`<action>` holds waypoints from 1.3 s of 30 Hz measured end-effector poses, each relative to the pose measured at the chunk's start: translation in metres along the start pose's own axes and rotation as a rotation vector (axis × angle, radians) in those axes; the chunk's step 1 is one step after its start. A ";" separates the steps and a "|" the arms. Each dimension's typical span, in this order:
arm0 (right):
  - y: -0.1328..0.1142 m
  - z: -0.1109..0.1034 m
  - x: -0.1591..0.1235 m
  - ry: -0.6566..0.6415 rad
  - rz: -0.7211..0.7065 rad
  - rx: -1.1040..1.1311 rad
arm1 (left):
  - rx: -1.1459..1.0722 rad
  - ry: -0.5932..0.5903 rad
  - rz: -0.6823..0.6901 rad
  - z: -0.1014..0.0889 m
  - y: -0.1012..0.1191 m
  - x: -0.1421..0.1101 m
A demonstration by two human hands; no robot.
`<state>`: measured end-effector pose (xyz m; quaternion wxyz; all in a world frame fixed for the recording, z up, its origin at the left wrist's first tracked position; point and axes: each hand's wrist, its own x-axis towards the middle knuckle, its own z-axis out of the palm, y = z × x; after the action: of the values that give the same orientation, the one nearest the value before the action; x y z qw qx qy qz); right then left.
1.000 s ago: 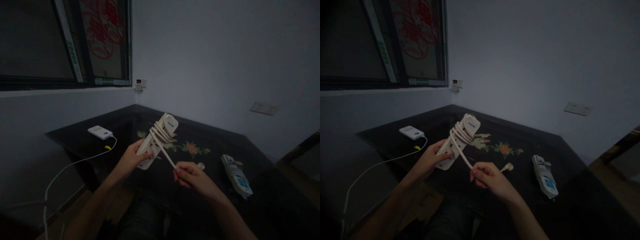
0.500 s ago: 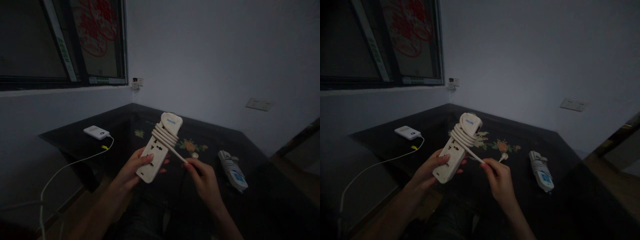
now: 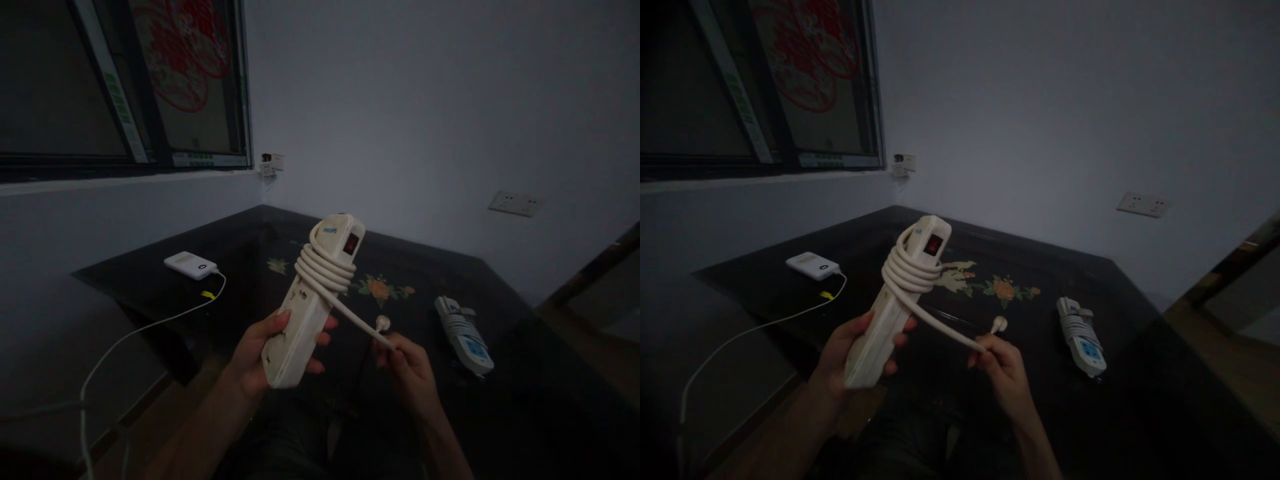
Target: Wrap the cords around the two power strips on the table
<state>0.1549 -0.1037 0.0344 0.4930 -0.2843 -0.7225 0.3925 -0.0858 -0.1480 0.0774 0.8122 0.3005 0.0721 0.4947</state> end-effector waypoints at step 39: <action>-0.079 -0.012 0.087 -0.273 -0.201 -1.436 | 1.924 0.177 -0.065 -0.029 0.000 0.031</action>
<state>0.1333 -0.0729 0.1459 0.1250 -0.4179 -0.8791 -0.1922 -0.0826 -0.1097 0.0597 0.2235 0.7967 0.5157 0.2221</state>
